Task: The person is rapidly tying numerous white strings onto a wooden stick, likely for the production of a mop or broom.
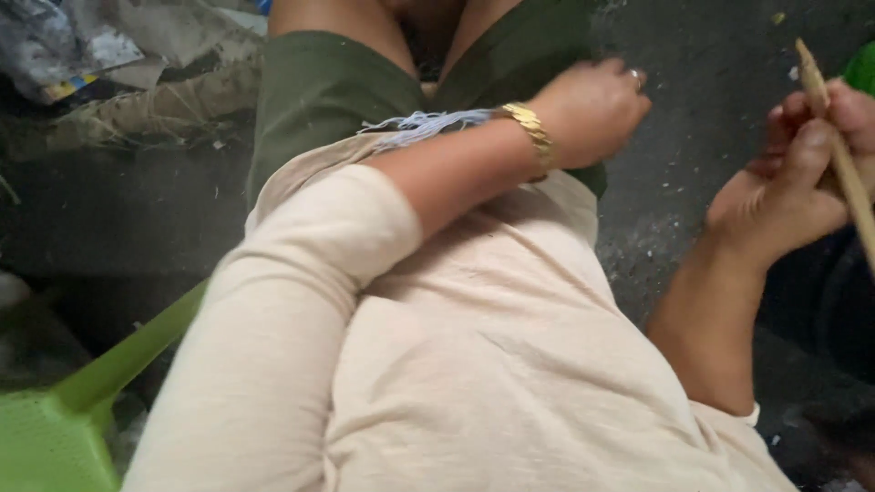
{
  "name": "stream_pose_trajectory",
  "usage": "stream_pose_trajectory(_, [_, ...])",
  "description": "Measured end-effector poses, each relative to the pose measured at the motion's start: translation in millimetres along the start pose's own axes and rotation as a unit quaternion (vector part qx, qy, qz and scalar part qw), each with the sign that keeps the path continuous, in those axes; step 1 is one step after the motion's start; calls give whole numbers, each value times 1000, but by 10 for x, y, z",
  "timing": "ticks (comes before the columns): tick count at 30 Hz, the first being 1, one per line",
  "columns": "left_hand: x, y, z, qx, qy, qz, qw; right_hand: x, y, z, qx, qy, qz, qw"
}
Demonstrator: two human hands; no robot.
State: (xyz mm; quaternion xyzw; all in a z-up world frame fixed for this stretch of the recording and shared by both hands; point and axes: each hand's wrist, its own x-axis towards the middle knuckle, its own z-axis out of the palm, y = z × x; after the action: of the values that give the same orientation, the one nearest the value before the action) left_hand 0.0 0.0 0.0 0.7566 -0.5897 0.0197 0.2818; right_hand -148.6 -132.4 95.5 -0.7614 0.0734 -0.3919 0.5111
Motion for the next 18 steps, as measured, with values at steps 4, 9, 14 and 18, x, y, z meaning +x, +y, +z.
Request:
stream_pose_trajectory(4, [54,159,499,46,-70,-56,995,6,-164,121,-5,30,-34,999])
stream_pose_trajectory(9, [-39,-144,446,-59,-120,-93,987,-47,-220,398,-112,-5,-81,990])
stream_pose_trajectory(14, [-213,-432,-245,-244,17,-85,966,15,-620,650,-197,-80,-131,968])
stream_pose_trajectory(18, [-337,-256,-1197,-355,166,-170,904,27,-803,804,-150,-97,-144,973])
